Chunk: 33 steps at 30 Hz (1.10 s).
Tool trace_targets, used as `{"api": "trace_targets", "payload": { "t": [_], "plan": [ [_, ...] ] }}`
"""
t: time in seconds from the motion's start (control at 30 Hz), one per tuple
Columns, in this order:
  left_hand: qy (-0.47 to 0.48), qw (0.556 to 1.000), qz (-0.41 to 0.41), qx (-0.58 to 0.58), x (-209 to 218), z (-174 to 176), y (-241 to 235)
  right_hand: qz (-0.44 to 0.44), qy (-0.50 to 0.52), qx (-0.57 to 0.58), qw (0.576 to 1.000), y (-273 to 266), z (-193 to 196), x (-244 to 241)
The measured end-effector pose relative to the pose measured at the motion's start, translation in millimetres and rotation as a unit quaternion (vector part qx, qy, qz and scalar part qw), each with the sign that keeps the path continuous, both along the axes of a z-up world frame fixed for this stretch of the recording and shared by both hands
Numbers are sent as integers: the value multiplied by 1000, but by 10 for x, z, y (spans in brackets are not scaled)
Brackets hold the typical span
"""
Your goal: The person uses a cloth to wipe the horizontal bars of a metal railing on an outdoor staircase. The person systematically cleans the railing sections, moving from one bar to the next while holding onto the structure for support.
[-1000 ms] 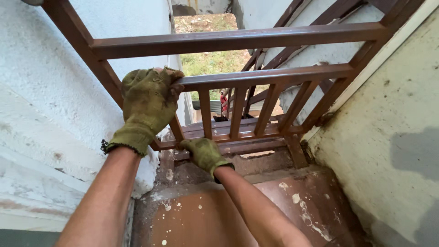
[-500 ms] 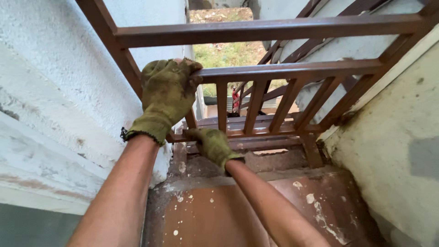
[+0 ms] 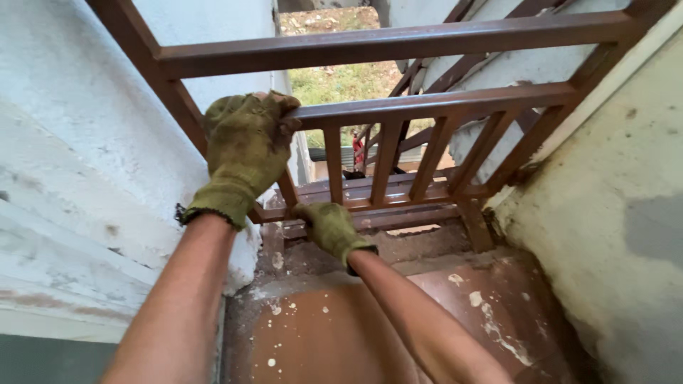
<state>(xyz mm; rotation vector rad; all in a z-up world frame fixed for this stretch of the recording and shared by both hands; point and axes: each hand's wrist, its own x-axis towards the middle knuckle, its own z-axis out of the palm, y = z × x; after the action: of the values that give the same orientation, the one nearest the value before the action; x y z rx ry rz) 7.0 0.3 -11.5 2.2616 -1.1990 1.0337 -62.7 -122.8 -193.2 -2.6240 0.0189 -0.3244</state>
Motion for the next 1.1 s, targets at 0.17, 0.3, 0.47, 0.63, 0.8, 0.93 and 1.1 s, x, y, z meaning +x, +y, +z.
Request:
{"api": "trace_targets", "payload": {
  "t": [0.17,0.3,0.47,0.63,0.8,0.93,1.1],
  "plan": [
    [38,999,22,32,35,-30,19,15,-114,49,992,-31,27,-37],
    [13,998,36,42,47,-7,10,28,-73,21,997,-58,222,-26],
    [18,999,19,27,22,-28,-9,-34,111,12,993,15,208,-56],
    [-6,1000,4,9,61,-42,22,-36,8,58,998,120,253,-100],
    [-8,1000,3,-11,-29,-5,14,26,-247,78,966,-147,856,-535],
    [134,988,73,32,-224,232,-19,-12,-232,78,970,-373,1481,-658],
    [283,955,54,-75,-639,320,-274,-53,-160,-17,985,-700,1948,-768]
  ]
}}
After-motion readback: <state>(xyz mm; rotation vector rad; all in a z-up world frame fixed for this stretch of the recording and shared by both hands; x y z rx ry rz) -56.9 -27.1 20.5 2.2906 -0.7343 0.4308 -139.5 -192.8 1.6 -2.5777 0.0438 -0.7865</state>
